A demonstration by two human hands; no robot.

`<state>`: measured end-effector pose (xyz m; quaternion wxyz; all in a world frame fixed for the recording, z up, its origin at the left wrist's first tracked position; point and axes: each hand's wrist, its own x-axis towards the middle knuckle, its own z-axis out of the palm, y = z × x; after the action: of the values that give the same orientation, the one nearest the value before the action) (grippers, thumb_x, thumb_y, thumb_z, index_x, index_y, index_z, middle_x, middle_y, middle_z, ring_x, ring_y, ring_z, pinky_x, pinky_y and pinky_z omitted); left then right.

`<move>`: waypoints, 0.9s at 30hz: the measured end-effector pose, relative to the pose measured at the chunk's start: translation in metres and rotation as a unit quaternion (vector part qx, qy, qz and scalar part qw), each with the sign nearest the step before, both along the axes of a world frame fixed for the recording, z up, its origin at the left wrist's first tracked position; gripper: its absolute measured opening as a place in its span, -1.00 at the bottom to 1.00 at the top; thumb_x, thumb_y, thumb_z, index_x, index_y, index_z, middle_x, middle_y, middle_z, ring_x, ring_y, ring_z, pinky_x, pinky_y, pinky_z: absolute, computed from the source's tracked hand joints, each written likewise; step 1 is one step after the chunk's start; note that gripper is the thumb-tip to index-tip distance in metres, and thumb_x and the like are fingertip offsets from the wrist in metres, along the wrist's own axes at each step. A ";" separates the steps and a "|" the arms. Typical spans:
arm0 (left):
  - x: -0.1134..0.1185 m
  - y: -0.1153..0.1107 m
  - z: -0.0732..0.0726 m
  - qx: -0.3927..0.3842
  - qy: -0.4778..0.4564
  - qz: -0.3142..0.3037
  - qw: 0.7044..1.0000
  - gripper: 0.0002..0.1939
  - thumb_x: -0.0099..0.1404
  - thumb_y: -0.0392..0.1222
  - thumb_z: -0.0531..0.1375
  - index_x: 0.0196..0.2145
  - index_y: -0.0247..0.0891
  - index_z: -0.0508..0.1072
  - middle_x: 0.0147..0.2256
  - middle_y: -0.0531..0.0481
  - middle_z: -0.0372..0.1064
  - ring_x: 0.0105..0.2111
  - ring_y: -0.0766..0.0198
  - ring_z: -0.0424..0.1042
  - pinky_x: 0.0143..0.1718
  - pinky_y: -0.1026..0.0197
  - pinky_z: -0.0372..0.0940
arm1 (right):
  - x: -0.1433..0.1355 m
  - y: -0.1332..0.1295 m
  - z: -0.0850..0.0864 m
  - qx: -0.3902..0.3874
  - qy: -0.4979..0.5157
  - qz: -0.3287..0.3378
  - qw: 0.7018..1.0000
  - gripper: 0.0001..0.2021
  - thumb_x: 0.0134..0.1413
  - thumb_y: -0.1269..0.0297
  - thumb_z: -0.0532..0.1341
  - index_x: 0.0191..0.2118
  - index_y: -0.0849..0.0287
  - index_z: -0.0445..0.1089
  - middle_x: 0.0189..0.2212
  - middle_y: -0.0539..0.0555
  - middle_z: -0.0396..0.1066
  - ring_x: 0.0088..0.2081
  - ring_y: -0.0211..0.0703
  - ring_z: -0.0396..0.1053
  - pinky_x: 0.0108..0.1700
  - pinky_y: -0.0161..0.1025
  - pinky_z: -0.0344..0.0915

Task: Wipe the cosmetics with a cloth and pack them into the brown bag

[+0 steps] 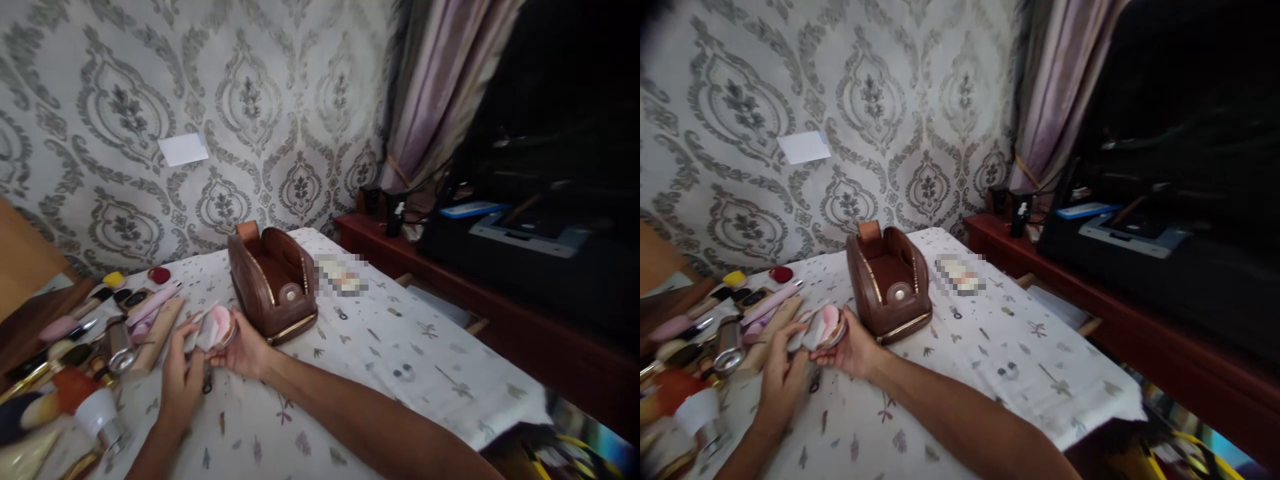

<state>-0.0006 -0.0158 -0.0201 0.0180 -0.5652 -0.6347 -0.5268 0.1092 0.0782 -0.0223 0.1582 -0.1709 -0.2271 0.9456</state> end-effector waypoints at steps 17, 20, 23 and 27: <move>-0.006 0.002 0.018 -0.038 -0.167 -0.024 0.985 -0.67 0.35 -0.09 0.05 -0.05 -0.27 0.44 -0.01 -0.14 0.45 -0.01 0.13 0.42 0.04 0.12 0.28 | 0.002 -0.009 0.001 0.068 0.029 -0.021 0.997 -0.61 0.23 -0.10 0.15 -0.17 0.18 0.40 -0.39 0.03 0.52 -0.40 -0.23 0.49 -0.37 -0.35 0.35; -0.008 0.003 0.015 -0.040 -0.173 -0.031 0.984 -0.65 0.34 -0.06 0.07 -0.03 -0.27 0.45 0.00 -0.15 0.46 0.03 0.12 0.41 0.10 0.10 0.25 | 0.004 -0.010 0.000 0.082 0.040 -0.028 0.995 -0.62 0.04 -0.02 0.36 -0.16 0.17 0.42 -0.36 0.01 0.52 -0.36 -0.24 0.50 -0.35 -0.35 0.39; -0.007 0.003 0.015 -0.039 -0.191 -0.045 0.980 -0.61 0.35 0.01 0.09 0.01 -0.26 0.44 0.03 -0.15 0.45 0.07 0.11 0.39 0.15 0.08 0.22 | 0.005 -0.012 0.001 0.105 0.051 -0.046 0.992 -0.62 -0.10 0.09 0.46 -0.19 0.14 0.42 -0.35 -0.03 0.51 -0.33 -0.23 0.50 -0.34 -0.33 0.42; -0.006 0.002 0.016 -0.045 -0.208 -0.063 0.975 -0.58 0.33 0.05 0.12 0.02 -0.24 0.44 0.02 -0.13 0.44 0.04 0.11 0.40 0.12 0.11 0.24 | 0.007 -0.015 0.002 0.138 0.046 -0.049 0.988 -0.56 -0.19 0.15 0.50 -0.17 0.09 0.38 -0.30 -0.04 0.51 -0.30 -0.23 0.50 -0.31 -0.30 0.43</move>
<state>-0.0064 -0.0139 -0.0037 -0.1735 -0.4822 -0.6106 -0.6037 0.1158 0.0633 -0.0207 0.2371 -0.1145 -0.3387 0.9033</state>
